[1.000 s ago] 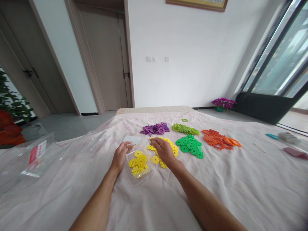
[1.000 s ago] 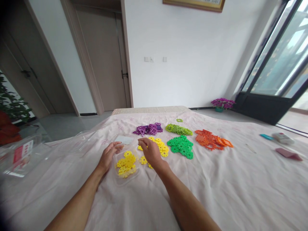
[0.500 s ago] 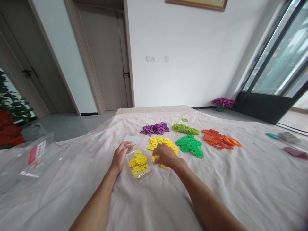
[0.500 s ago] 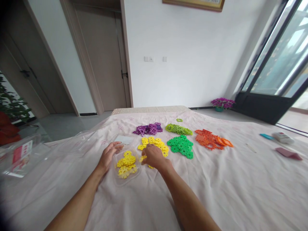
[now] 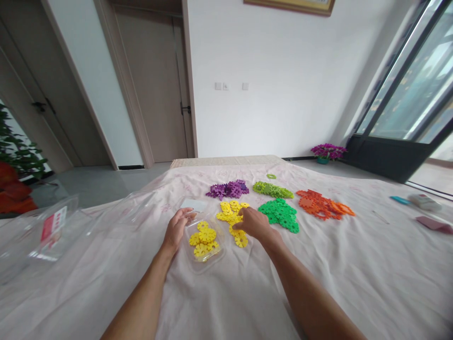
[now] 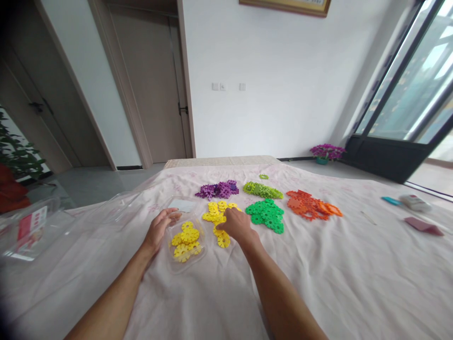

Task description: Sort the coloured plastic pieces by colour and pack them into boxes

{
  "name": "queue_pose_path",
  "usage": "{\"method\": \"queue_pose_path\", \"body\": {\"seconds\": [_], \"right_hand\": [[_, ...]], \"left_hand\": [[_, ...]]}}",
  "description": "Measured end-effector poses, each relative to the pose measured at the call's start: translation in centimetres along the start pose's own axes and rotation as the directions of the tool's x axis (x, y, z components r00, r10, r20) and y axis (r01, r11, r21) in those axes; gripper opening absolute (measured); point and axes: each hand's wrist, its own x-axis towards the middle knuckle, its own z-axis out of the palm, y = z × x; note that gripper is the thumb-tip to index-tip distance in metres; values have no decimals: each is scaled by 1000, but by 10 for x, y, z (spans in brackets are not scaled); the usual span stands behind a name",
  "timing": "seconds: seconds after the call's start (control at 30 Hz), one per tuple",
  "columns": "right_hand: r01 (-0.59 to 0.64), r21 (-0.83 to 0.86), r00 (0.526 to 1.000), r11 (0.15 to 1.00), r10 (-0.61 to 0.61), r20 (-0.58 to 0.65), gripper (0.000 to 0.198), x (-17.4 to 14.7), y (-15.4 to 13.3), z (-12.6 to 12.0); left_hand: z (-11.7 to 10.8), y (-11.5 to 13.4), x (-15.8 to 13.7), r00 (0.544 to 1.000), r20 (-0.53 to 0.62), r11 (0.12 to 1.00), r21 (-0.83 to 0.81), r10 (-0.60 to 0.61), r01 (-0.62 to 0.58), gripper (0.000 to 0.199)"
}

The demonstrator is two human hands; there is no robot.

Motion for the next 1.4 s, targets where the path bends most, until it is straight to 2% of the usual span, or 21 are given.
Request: {"method": "queue_pose_path", "body": {"seconds": [0.07,0.17,0.57,0.9,1.03,1.13,1.27,1.4], "right_hand": [[-1,-69,1000,998,2,13,52,-1,0,1],[5,-99,1000,995,-4,14,50,-2,-1,3],[17,-13,1000,1000,-17,22,34,4,3,12],[-13,110,1000,994,11,16,39,5,3,16],[-6,101,999,995,2,40,23,6,4,11],[-42,106,999,993,42,3,16,7,6,4],[-86,215,990,973,109,-95,15,10,11,-2],[-10,465,983,885,95,-158,17,13,8,1]], "left_hand": [[0,0,0,1000,-2,1000,-4,-5,5,40],[1,1,0,1000,-3,1000,-11,-18,18,41],[1,2,0,1000,-4,1000,-12,-23,23,41],[0,-1,1,1000,-1,1000,-14,-14,14,42],[-2,-4,3,1000,4,1000,-16,-13,13,42],[-1,-4,3,1000,4,1000,-17,-14,14,42],[0,0,1,1000,2,999,-29,-19,19,42],[1,2,0,1000,-3,999,-35,-30,30,41]]}}
